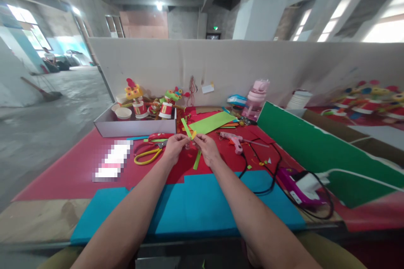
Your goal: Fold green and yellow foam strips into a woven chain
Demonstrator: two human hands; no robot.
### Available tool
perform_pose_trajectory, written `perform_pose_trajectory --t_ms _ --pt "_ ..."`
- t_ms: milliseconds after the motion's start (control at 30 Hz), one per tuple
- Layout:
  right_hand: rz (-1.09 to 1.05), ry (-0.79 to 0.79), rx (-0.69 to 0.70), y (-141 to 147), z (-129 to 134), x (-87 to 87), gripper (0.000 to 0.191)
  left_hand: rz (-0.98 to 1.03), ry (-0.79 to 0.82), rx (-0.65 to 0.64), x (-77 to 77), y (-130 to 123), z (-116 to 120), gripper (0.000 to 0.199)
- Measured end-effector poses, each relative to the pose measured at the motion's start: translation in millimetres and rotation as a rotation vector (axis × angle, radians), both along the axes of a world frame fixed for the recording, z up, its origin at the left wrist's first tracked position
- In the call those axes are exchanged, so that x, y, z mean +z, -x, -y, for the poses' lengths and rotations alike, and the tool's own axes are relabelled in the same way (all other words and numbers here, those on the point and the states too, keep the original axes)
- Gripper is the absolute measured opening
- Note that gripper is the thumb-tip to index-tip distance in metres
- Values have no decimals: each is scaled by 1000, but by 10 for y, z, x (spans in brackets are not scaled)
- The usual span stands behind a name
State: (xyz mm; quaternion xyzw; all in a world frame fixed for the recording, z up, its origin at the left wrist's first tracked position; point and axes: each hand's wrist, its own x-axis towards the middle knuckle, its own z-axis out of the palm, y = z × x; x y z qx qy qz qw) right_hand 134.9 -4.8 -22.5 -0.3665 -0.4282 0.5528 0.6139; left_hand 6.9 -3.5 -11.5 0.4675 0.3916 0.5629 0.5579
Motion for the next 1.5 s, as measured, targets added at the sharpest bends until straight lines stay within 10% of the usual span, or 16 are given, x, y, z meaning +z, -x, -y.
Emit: perform_pose_trajectory --t_ms 800,1500 --pt "77 -32 -185 6 -12 2 32 28 -37 -145 41 -35 87 34" --pt "157 -69 -110 23 8 14 24 -148 -122 52 56 -20 68 26"
